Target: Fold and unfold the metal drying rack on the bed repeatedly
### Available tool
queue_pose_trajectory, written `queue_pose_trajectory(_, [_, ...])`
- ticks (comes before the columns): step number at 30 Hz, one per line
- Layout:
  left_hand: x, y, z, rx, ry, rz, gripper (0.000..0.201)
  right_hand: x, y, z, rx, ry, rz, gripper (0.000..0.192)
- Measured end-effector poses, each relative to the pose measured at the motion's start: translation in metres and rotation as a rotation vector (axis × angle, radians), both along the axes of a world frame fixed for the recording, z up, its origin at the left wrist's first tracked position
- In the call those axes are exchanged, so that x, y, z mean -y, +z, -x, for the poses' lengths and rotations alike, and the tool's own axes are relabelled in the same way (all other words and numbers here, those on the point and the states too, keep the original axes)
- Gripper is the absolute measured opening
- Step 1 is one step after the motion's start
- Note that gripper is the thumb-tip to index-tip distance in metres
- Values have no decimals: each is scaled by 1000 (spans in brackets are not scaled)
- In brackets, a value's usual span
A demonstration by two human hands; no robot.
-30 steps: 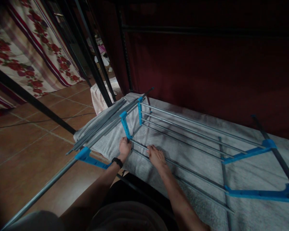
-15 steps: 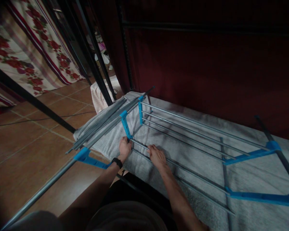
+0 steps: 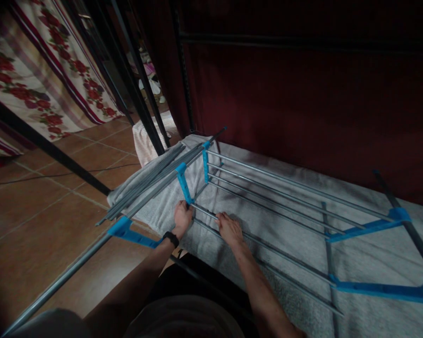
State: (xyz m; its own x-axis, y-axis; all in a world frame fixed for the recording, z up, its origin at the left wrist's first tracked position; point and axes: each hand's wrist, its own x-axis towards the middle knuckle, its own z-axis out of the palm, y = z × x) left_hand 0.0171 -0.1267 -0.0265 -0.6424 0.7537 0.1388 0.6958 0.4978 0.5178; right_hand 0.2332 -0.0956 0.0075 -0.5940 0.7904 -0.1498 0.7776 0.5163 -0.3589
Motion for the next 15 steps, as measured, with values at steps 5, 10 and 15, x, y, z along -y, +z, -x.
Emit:
queue_pose_trajectory(5, [0, 1, 0, -20, -14, 10, 5, -1, -3, -1, -35, -2, -9, 29])
queue_pose_trajectory(10, [0, 1, -2, -37, -16, 19, 6, -2, -4, 1, -7, 10, -24, 30])
queue_pose_trajectory(15, [0, 1, -3, -52, -12, 23, 8, 9, -5, 1, 45, -44, -135, 36])
